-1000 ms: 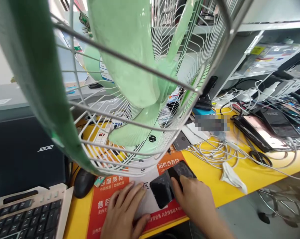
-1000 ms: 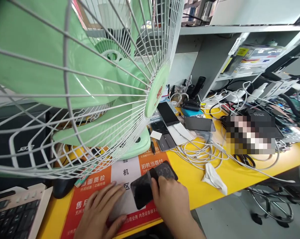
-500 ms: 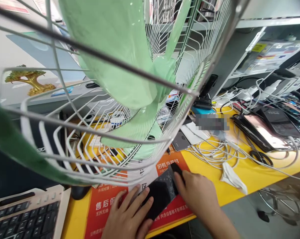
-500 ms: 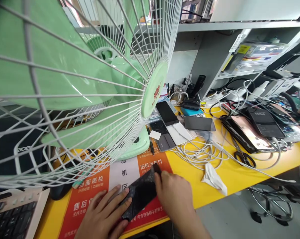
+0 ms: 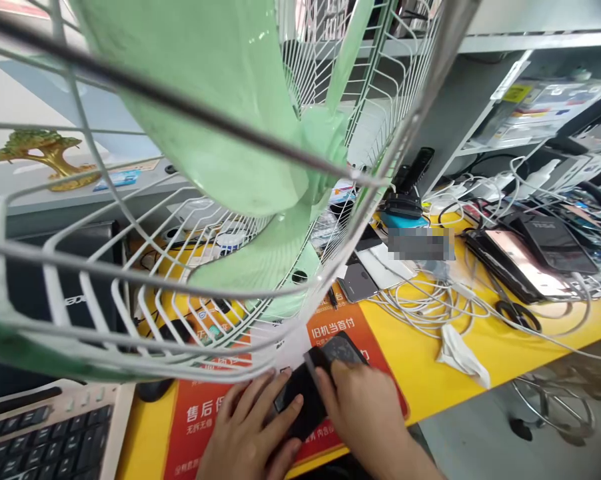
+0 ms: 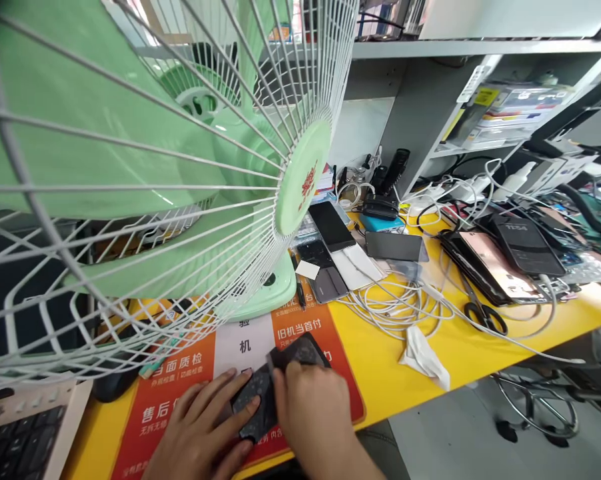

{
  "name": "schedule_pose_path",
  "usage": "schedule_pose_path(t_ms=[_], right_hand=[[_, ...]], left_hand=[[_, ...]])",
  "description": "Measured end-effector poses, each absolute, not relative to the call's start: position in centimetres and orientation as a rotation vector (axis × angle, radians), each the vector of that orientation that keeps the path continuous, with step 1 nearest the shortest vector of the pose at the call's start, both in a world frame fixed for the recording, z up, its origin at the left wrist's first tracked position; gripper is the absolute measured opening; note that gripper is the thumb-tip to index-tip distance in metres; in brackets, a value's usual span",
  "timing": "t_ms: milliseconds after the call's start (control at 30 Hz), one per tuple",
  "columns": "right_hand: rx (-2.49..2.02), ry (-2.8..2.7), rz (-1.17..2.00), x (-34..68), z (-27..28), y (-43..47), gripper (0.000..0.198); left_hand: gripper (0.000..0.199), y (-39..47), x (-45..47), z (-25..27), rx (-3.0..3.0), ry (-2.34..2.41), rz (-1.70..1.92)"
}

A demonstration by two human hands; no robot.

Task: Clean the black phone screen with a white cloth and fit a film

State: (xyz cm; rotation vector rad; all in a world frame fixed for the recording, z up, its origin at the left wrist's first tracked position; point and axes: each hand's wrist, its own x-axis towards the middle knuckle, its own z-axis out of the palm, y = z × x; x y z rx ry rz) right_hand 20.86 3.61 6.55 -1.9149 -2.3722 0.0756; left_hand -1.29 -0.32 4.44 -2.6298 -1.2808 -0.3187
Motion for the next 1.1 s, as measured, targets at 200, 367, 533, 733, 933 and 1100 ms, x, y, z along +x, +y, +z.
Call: schedule_pose_path(t_ms=[200, 367, 533, 733, 933, 1100], right_hand=[[-2.078, -2.342, 0.098, 22.1, 7.2, 5.3, 0.036], [-1.997, -2.385, 0.097, 21.1, 7.2, 4.8, 0.033], [-1.918, -2.392, 0.122, 20.9, 6.1, 3.5, 0.033], [-2.153, -2.250, -0.020, 24.2, 6.1, 4.7, 0.041], [-1.749, -2.453, 0.093, 18.8, 6.1, 1.9, 0.025], [-2.035, -2.351, 0.025, 22.5, 6.5, 3.3, 0.035]], left_hand=[[0.048, -0.2, -1.3, 4.2, -2.620, -1.254, -0.331], [0.050, -0.1, -1.3, 4.3, -2.627, -1.242, -0.379], [0.043, -0.3, -1.4, 4.1, -2.669, -1.323, -0.395], [0.040, -0.4, -1.4, 4.2, -2.665, -1.357, -0.369], [0.048, -0.7, -1.4, 4.1, -2.654, -1.396, -0.401], [0.047, -0.7, -1.4, 4.0, -2.651, -1.430, -0.482]])
